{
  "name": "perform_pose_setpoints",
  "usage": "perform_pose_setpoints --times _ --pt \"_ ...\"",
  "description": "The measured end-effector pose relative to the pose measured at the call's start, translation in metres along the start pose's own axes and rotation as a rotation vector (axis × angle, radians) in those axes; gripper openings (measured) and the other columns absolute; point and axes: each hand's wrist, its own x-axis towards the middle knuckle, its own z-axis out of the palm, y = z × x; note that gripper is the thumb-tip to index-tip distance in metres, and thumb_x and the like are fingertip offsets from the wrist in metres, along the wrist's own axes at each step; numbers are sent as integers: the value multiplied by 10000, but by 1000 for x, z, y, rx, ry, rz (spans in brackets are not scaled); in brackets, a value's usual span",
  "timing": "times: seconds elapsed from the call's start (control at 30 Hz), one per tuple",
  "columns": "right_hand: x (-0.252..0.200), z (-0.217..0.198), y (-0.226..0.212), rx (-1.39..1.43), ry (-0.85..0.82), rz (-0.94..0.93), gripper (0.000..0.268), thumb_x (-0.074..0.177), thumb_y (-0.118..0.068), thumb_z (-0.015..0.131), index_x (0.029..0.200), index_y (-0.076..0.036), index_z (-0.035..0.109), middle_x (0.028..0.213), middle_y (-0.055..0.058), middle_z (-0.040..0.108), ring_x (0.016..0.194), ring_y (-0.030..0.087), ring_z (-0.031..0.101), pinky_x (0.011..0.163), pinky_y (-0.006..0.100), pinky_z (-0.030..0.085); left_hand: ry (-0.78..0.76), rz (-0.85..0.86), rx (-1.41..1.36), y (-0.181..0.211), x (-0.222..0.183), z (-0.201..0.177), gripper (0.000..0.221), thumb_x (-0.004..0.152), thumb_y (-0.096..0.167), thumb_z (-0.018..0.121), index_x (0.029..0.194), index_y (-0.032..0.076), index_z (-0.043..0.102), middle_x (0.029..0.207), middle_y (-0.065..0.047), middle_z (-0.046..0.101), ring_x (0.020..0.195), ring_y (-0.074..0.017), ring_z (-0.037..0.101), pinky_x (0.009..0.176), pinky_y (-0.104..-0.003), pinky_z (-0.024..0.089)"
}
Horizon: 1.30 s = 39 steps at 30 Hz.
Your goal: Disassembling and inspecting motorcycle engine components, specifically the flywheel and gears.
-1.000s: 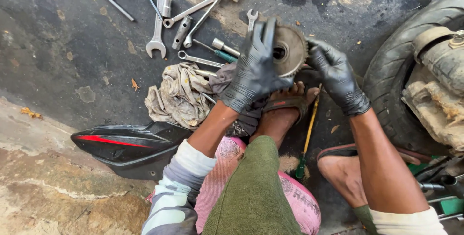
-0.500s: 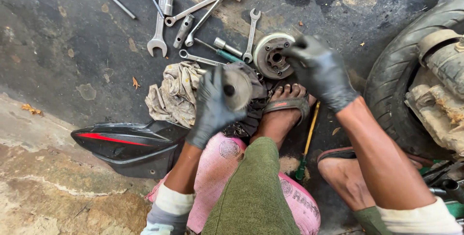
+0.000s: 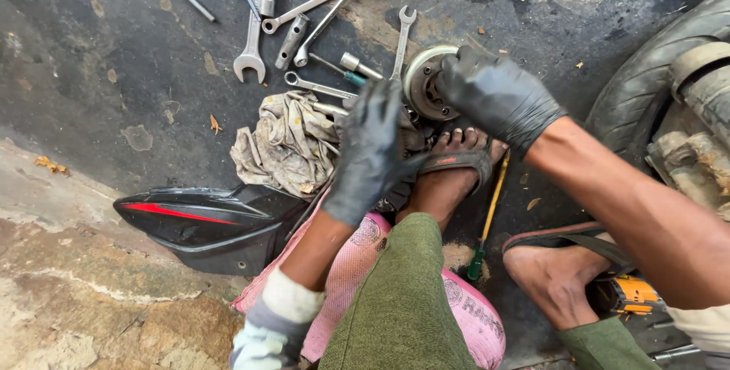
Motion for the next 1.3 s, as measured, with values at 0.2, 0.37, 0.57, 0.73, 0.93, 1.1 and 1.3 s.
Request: perform_pose_setpoints --times 0.2,0.37,0.57,0.73,0.93,1.1,1.3 --pt "3 32 -13 -148 240 -10 176 1056 -38 489 1033 107 585 698 163 655 552 237 687 440 341 556 239 231 -325 -14 45 70 1163 736 293 925 1631 4 240 1659 -231 362 1561 -380 386 1327 -443 337" --pt "-6 22 7 35 215 -45 165 954 -1 585 1104 60 616 832 200 693 688 291 722 588 377 608 164 260 -387 -21 72 80 1148 722 308 977 1595 34 283 1591 -236 397 1511 -396 400 1294 -440 345" --pt "-29 35 42 620 358 162 100 1010 -80 664 1067 1 654 1023 191 719 887 306 709 790 433 594 88 324 -383 -37 81 86 1198 621 312 1002 1565 29 322 1564 -244 409 1496 -399 403 1271 -442 368" --pt "-45 72 50 1636 575 236 137 1032 -56 589 1150 -39 658 1083 78 706 985 187 690 941 352 609 71 448 -789 -61 91 117 1279 660 333 1005 1589 -50 214 1601 -270 359 1488 -374 418 1266 -455 377" --pt "-50 89 28 2253 612 373 123 1084 -101 554 1111 -42 659 1092 83 682 1049 190 671 1008 311 564 124 322 -633 -54 61 98 990 711 451 1027 1445 3 537 1332 -111 715 1208 -187 747 1044 -356 584" --pt "-40 90 16 2286 574 275 149 1088 -129 561 1139 -44 671 1119 81 680 1079 191 675 1024 324 572 154 253 -765 -38 35 81 955 684 398 987 1427 -19 555 1316 -145 724 1190 -226 750 1094 -374 616" --pt "-47 62 12 2163 432 369 132 1062 -125 602 1118 -41 686 1035 67 710 953 178 672 877 319 574 92 321 -528 -31 36 73 1066 598 454 1008 1421 -23 525 1237 -161 685 1105 -242 723 1012 -386 609"
